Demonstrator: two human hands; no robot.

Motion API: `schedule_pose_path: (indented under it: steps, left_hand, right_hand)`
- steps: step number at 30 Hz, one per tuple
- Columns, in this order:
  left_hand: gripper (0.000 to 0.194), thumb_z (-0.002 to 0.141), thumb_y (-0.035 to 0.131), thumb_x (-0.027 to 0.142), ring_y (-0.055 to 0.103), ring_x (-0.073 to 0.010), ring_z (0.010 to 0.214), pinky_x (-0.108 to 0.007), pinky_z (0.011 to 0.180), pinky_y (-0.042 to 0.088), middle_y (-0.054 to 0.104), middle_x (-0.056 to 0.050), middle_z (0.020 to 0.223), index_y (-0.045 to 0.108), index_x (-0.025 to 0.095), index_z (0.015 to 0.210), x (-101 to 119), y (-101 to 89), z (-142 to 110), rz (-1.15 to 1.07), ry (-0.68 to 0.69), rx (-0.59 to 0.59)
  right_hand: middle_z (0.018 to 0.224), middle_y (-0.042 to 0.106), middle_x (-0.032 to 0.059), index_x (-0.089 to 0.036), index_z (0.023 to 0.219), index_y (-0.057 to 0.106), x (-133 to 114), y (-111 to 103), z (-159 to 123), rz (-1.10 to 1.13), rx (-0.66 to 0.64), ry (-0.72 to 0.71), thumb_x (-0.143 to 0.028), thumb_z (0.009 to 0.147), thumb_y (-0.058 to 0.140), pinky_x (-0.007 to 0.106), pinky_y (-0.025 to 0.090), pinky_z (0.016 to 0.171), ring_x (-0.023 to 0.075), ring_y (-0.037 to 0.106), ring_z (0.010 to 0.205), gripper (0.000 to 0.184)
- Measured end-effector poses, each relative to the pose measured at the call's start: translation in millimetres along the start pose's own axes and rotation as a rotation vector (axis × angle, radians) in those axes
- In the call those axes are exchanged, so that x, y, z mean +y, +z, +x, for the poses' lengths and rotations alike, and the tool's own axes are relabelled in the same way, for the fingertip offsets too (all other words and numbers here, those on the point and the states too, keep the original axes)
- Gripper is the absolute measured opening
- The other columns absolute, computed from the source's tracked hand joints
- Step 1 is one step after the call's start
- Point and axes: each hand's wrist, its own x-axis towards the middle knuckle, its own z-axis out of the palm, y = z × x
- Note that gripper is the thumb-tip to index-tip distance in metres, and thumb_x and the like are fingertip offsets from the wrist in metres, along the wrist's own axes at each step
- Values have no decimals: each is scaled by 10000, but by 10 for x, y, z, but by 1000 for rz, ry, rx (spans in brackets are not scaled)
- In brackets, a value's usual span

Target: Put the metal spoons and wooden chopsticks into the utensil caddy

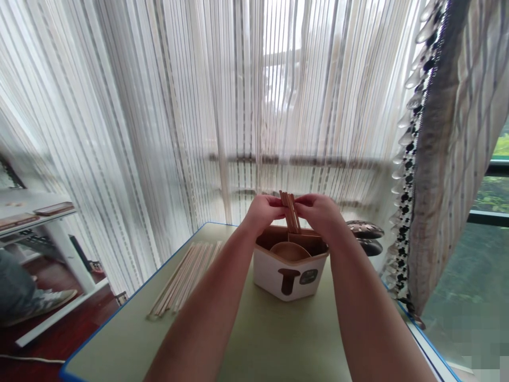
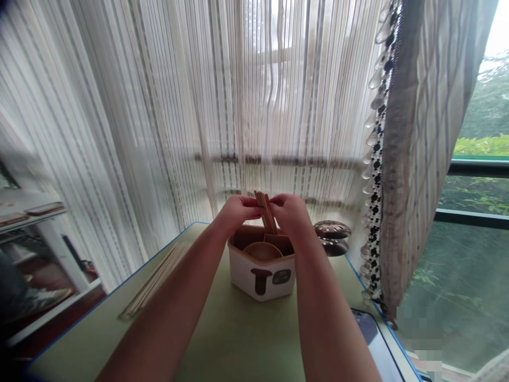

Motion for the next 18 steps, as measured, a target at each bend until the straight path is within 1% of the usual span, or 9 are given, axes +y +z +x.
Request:
schedule_pose_path:
  steps: [3, 10, 15, 18]
  left_hand:
    - [274, 562, 796, 170, 645, -142, 684, -338, 771, 541, 689, -57, 700, 718, 106, 817, -7, -10, -13, 19, -37, -21]
    - [222, 581, 773, 119, 632, -131, 679, -320, 752, 530, 680, -55, 694, 707, 95, 792, 42, 6, -35, 26, -65, -10]
    - [221, 588, 769, 129, 617, -125, 663, -314, 716, 515, 666, -51, 689, 693, 96, 793, 42, -44, -21, 84, -58, -5]
    - [199, 602, 753, 134, 611, -127, 666, -299, 685, 499, 659, -50, 693, 681, 102, 785, 23, -73, 3, 137, -65, -17]
  right_hand:
    - [699, 706, 55, -166, 782, 708, -4, -12, -3, -10, -29, 22, -291, 702, 623, 293, 504, 621, 200, 655, 685, 171]
    - [719, 704, 49, -172, 801, 708, -52, -27, -9, -36, -33, 39, -277, 695, 614, 286, 492, 631, 193, 652, 701, 176]
    - [728, 702, 43, -184, 813, 706, -53, 18, 14, -67, -20, 35, -286, 702, 602, 275, 479, 623, 185, 645, 710, 183]
    - [720, 700, 47, -180, 819, 704, -41, 33, 35, -99, -34, 45, -307, 698, 606, 268, 468, 600, 182, 640, 689, 201]
